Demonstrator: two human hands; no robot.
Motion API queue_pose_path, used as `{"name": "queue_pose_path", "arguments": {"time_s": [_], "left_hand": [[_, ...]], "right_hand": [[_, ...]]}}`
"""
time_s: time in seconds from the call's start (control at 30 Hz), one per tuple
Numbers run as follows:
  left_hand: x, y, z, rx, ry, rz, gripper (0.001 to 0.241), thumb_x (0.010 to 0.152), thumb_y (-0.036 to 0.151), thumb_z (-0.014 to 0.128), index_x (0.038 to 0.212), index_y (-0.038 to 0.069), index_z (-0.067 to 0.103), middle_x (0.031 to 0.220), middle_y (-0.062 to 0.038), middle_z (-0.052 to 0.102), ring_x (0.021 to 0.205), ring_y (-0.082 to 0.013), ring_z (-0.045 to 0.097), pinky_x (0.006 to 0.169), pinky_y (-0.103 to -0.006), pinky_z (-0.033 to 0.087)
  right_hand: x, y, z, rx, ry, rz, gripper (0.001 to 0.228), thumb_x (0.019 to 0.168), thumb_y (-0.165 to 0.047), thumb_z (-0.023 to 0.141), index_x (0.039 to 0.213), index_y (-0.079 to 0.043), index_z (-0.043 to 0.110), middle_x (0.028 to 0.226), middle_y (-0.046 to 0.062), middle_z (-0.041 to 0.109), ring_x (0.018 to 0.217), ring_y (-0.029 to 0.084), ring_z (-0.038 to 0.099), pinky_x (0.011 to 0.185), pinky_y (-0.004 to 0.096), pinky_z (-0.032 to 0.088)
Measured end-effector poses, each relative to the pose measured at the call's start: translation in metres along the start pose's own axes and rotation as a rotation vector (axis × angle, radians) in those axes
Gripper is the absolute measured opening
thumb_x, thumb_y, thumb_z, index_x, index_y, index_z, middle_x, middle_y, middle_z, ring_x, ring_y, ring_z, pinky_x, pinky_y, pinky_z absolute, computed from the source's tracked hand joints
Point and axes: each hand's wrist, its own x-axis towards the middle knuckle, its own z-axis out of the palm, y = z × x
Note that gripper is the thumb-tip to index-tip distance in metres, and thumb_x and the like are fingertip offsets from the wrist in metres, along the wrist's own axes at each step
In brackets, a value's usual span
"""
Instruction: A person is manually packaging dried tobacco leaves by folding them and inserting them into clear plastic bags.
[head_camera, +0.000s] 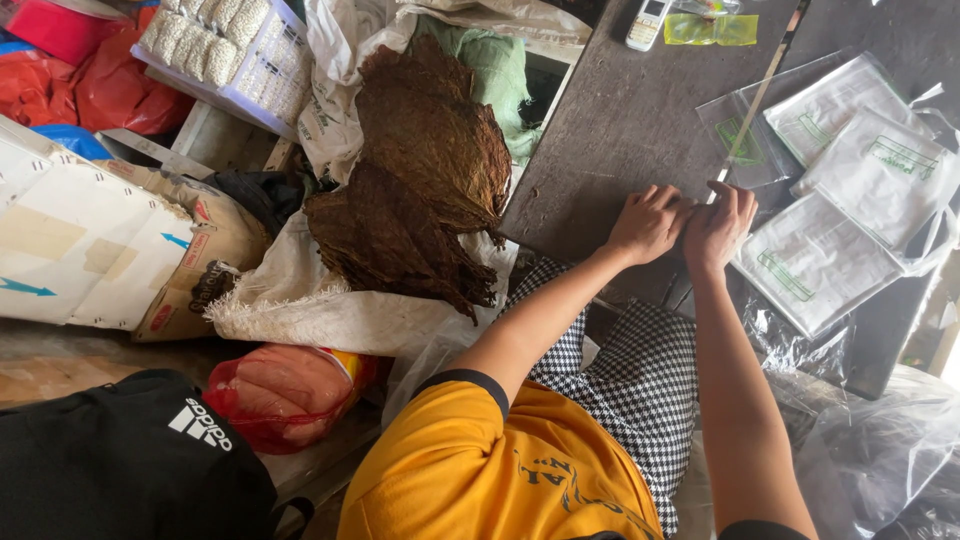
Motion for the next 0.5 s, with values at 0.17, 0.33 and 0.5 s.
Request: {"name": "queue_pose_path", "arguments": {"time_s": [0.17,0.33,0.5], "left_hand": [[-0.001,-0.002,0.005,-0.001,0.011,-0.016,0.024,0.098,0.039,0.044,0.110,0.025,0.060,0.109,0.003,0.051,0.107,-0.0190,0.056,0.092,-0.0436,0.052],[0.000,-0.009,0.018,0.010,0.021,-0.011,0.027,0.098,0.037,0.046,0.119,0.025,0.055,0.112,0.002,0.051,0.109,-0.0196,0.056,0.093,-0.0442,0.052],[-0.003,-0.007,0.015,-0.019,0.067,-0.007,0.025,0.098,0.037,0.047,0.118,0.024,0.057,0.110,0.002,0.053,0.106,-0.0203,0.058,0.092,-0.0439,0.054]], "right_hand": [[-0.005,0.007,0.005,0.015,-0.052,0.028,0.027,0.085,0.002,0.055,0.105,-0.011,0.066,0.095,0.006,0.059,0.092,0.029,0.059,0.082,0.042,0.048],[-0.007,0.012,0.008,-0.035,-0.089,0.041,0.024,0.087,-0.001,0.056,0.103,-0.014,0.067,0.092,0.004,0.061,0.091,0.028,0.061,0.082,0.042,0.049],[-0.008,0.016,0.009,-0.031,-0.102,0.036,0.022,0.086,-0.002,0.057,0.102,-0.013,0.068,0.091,0.006,0.061,0.089,0.031,0.062,0.080,0.045,0.050]]}}
